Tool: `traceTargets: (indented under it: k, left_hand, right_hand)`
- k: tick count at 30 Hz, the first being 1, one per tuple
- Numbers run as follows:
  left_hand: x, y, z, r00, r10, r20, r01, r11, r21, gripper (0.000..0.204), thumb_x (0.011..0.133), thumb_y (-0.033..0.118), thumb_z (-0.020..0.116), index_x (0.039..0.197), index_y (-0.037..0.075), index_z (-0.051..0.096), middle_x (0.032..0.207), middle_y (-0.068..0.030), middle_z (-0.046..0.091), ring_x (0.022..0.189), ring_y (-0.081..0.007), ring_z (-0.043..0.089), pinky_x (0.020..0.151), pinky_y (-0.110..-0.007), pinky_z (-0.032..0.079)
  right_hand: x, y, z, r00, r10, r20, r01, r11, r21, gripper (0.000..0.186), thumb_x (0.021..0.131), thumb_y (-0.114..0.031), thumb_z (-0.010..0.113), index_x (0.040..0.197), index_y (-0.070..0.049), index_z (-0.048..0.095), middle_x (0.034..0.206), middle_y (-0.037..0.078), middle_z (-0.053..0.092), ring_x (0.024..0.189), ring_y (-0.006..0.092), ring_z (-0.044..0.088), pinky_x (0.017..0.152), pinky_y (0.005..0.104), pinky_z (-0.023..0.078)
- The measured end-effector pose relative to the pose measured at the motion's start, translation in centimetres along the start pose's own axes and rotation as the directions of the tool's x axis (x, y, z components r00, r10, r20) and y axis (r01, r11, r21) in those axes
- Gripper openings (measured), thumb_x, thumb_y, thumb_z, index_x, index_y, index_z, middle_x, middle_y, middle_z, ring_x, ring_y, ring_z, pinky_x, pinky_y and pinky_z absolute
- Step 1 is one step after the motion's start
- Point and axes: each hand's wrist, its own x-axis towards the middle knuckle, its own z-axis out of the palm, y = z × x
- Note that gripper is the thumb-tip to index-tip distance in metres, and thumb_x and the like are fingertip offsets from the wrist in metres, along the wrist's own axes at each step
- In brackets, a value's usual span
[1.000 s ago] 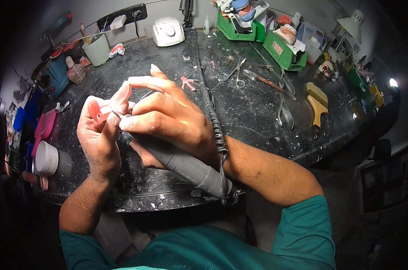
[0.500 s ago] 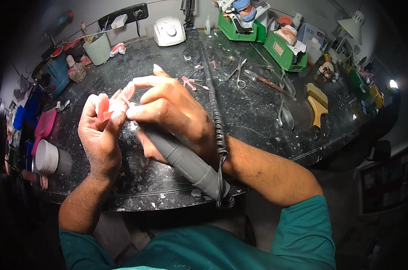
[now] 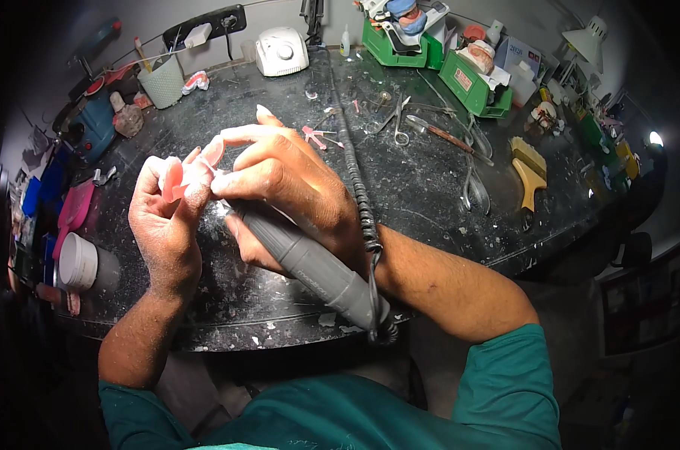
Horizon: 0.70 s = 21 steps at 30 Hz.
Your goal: The person shapes and trims a dental prosthesis using a handheld rotary tool, rotating the prosthesis to grind along its edges and surfaces.
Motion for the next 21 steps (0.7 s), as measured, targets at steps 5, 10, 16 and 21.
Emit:
traceTargets:
  k: [5, 10, 16, 21]
  left_hand:
    - [-0.18, -0.17, -0.14, 1.000, -0.015, -0.003, 0.015, 0.999, -0.049, 0.020, 0.090, 0.005, 0.073, 0.098, 0.005, 0.055, 0.094, -0.0073, 0.072, 0.090, -0.0127, 0.069, 0.111, -0.040, 0.040]
    - [-0.20, 0.31, 0.50, 0.997, -0.072, -0.007, 0.070, 0.984, -0.164, 0.018, 0.092, 0.004, 0.071, 0.098, 0.003, 0.055, 0.099, -0.0107, 0.071, 0.089, -0.0143, 0.068, 0.089, -0.031, 0.053]
    - [-0.08, 0.51, 0.28, 0.994, -0.111, 0.014, 0.112, 0.974, -0.199, 0.017, 0.093, 0.004, 0.071, 0.098, 0.003, 0.054, 0.096, -0.0118, 0.070, 0.089, -0.0142, 0.068, 0.084, -0.030, 0.054]
    - [0.01, 0.14, 0.05, 0.993, -0.116, 0.023, 0.118, 0.966, -0.231, 0.017, 0.094, 0.005, 0.071, 0.097, 0.003, 0.054, 0.093, -0.0119, 0.070, 0.088, -0.0142, 0.068, 0.084, -0.030, 0.054]
  right_hand:
    - [0.22, -0.27, -0.22, 0.999, 0.018, 0.050, -0.017, 1.000, -0.020, 0.047, 0.070, 0.000, 0.077, 0.115, -0.007, 0.063, 0.104, 0.012, 0.063, 0.118, 0.0390, 0.063, 0.111, 0.0641, 0.036]
    - [0.04, -0.07, -0.20, 1.000, 0.019, 0.017, -0.018, 0.999, -0.037, 0.046, 0.071, -0.001, 0.078, 0.114, -0.007, 0.063, 0.102, 0.011, 0.064, 0.117, 0.0396, 0.063, 0.111, 0.0637, 0.036]
    - [-0.34, 0.18, -0.27, 0.999, 0.039, 0.007, -0.039, 0.999, 0.021, 0.047, 0.074, 0.001, 0.077, 0.118, -0.006, 0.061, 0.109, 0.012, 0.061, 0.120, 0.0391, 0.063, 0.112, 0.0615, 0.036]
    - [0.27, -0.48, -0.31, 0.995, 0.028, 0.099, -0.026, 0.999, -0.023, 0.046, 0.075, 0.004, 0.075, 0.118, -0.006, 0.061, 0.108, 0.014, 0.060, 0.121, 0.0388, 0.062, 0.113, 0.0608, 0.036]
